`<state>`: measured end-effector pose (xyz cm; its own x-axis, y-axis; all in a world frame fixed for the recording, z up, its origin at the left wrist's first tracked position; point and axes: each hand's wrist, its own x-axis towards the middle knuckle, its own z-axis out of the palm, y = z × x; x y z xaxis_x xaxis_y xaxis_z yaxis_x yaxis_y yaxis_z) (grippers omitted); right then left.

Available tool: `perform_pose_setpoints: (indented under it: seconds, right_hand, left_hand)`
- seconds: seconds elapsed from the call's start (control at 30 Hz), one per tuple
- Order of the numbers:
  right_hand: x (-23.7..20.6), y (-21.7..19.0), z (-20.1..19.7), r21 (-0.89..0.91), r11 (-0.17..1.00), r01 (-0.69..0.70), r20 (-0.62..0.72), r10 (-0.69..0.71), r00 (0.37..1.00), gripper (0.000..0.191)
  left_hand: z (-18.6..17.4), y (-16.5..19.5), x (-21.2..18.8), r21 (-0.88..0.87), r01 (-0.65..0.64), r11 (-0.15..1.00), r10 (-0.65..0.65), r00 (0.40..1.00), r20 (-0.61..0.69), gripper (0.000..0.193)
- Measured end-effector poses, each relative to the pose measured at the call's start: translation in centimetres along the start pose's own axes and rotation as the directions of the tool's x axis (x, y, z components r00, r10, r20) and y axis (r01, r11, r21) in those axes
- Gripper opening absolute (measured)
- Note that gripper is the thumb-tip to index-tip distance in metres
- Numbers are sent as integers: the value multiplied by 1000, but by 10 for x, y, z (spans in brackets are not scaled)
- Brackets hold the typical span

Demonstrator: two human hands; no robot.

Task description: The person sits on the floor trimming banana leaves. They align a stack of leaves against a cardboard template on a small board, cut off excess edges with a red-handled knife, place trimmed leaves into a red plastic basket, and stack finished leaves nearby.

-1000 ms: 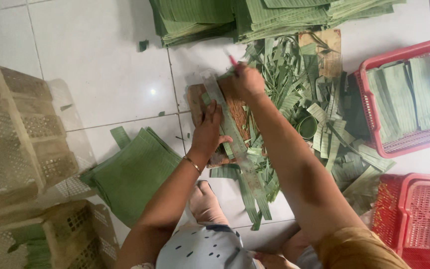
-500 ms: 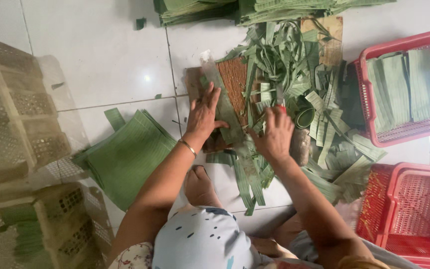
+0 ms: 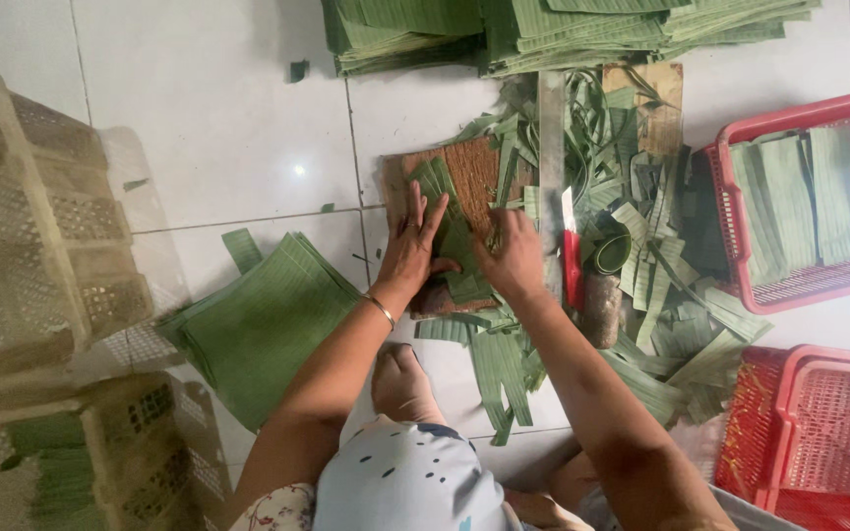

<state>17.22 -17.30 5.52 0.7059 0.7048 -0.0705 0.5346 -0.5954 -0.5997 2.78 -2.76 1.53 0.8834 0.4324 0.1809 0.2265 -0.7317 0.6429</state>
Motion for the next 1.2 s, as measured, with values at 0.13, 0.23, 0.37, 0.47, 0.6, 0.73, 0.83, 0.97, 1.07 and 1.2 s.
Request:
perform_pose_setpoints:
  seconds: [0.13,0.23,0.37,0.47,0.6,0.73,0.83,0.97,1.07,1.2]
  right_hand:
    - [31,-30,40,-74,993,-96,234,111,966,68]
    - [32,-38,57,-77,961,-264,116,271,955,78]
    - [24,-44,60,-11,947,-320,110,319,941,73]
    - [21,-57,55,20,954,-300,102,297,949,66]
    - [19,-78,39,78,942,-327,162,312,936,57]
    - [24,-68,16,-154,968,-198,52,208,977,40]
    - [33,-42,6,-359,933,14,-112,-58,992,46]
    - [44,-21,6,-534,842,68,76,-32,997,54]
    - [45,-21,-3,-351,936,-10,189,81,979,54]
    - [38,-48,-15,157,988,10,252,-50,966,65]
  left_hand:
    - [3,-6,-3,-51,22,998,-21,999,27,126]
    - [4,-10,-5,-133,6,991,-5,1000,12,124]
    - [4,-10,-3,-59,73,996,-70,996,48,124]
    - [1,-8,-4,-128,86,988,-83,996,33,127]
    - [-10,-2,-8,-345,209,915,-186,977,100,124]
    - [-15,9,-19,-513,226,828,-257,966,11,128]
    - [-12,11,-26,-497,247,832,-335,938,-94,115]
    - [1,10,-26,-187,284,941,-327,905,-273,68]
    - [11,19,-15,-252,410,877,-467,853,-234,45]
    - [3,32,13,-858,344,381,-485,864,132,46]
